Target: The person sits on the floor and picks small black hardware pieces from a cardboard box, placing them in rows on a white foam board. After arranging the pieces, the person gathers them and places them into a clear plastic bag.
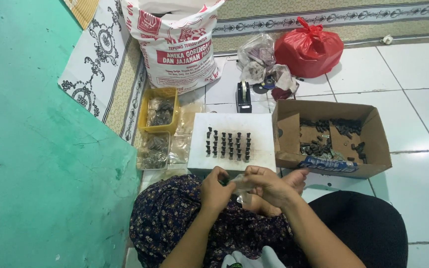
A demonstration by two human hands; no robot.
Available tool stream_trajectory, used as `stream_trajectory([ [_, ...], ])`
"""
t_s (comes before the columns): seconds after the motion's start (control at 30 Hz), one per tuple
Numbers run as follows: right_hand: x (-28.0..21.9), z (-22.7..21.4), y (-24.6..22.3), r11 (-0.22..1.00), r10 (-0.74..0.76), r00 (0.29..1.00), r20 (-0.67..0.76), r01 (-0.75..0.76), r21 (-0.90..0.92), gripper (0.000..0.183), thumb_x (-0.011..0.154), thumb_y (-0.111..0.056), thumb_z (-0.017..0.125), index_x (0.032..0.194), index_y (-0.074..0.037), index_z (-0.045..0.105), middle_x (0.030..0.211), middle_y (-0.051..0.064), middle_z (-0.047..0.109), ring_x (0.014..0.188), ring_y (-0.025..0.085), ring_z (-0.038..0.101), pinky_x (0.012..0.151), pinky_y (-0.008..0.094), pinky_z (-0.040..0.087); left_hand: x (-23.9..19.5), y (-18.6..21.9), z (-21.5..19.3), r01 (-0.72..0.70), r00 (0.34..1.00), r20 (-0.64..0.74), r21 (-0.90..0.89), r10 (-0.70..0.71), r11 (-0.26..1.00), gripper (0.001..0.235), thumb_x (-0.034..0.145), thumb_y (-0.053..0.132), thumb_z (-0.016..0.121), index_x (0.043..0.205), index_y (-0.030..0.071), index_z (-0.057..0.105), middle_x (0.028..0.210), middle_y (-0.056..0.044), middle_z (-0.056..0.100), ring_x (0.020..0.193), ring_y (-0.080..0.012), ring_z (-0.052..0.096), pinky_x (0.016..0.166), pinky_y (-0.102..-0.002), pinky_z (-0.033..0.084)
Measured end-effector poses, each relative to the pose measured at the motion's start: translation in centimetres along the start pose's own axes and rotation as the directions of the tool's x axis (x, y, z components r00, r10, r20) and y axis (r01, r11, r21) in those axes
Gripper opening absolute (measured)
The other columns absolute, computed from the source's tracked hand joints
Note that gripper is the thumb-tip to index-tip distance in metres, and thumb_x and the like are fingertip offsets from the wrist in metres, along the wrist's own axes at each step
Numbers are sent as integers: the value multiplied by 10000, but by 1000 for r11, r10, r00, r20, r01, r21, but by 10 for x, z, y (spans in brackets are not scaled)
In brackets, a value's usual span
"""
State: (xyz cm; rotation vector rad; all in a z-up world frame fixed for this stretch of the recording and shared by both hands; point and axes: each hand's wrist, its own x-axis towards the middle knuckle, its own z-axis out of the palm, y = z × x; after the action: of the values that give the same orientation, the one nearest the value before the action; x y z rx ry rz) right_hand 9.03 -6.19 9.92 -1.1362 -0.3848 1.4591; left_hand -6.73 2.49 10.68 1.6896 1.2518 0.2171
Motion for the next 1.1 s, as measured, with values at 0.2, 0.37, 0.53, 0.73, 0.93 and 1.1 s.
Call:
stream_trajectory([
  [0.2, 33, -29, 29, 765, -248, 951, -184, 76, -639, 342, 707, 72, 709, 1016, -68, 671, 758, 36, 596, 764, 178, 601, 668, 309, 466, 0, -5, 6, -84, 995, -73, -247, 69, 965, 276, 800, 27, 702, 1050, 129, 647, 846, -113, 710, 815, -244, 704, 732, -362, 564],
  [0.37, 18, 0, 16, 682, -256, 931, -260, -16, -731, 455, 753, 127, 667, 1148, -99, 664, 1193, 228, 687, 1226, 482, 599, 988, 555, 533, -8, -6, 18, -76, 985, 71, -644, 159, 761, 250, 849, 21, 731, 1053, 88, 602, 950, -110, 718, 908, -183, 643, 779, -302, 538],
  [0.53, 16, 17, 15, 718, -118, 924, -363, -173, -674, 639, 815, 146, 631, 1357, -190, 593, 1057, 76, 710, 892, 198, 668, 691, 290, 554, 15, -39, 35, -80, 952, 152, -716, 266, 693, 332, 794, -27, 792, 958, 129, 549, 925, -63, 646, 835, -177, 614, 759, -304, 524],
  [0.73, 4, 28, 11, 879, -176, 963, -205, 60, -472, 656, 752, 132, 752, 1379, -32, 651, 1076, 261, 724, 1041, 305, 694, 859, 479, 608, -2, -12, 14, -123, 980, -146, 95, 136, 988, 239, 799, 8, 669, 907, 175, 537, 919, -86, 749, 936, -352, 727, 775, -454, 572],
  [0.93, 6, 11, 8, 999, -19, 1000, -6, 20, 28, 540, 829, 119, 648, 1366, 90, 594, 1076, 187, 739, 928, 241, 730, 838, 382, 614, 7, -10, -2, 7, 985, -171, 236, 34, 972, 390, 827, -41, 703, 1085, 202, 541, 1125, -27, 665, 981, -268, 720, 826, -411, 605],
  [1.1, 28, -9, 33, 927, -109, 993, -42, 87, -364, 746, 713, 78, 833, 1395, -80, 576, 978, 133, 666, 833, 211, 644, 732, 382, 606, 9, -25, 10, -234, 964, -99, 131, 248, 963, 340, 823, -85, 630, 1070, 135, 550, 1036, -94, 609, 984, -333, 693, 805, -412, 601],
])
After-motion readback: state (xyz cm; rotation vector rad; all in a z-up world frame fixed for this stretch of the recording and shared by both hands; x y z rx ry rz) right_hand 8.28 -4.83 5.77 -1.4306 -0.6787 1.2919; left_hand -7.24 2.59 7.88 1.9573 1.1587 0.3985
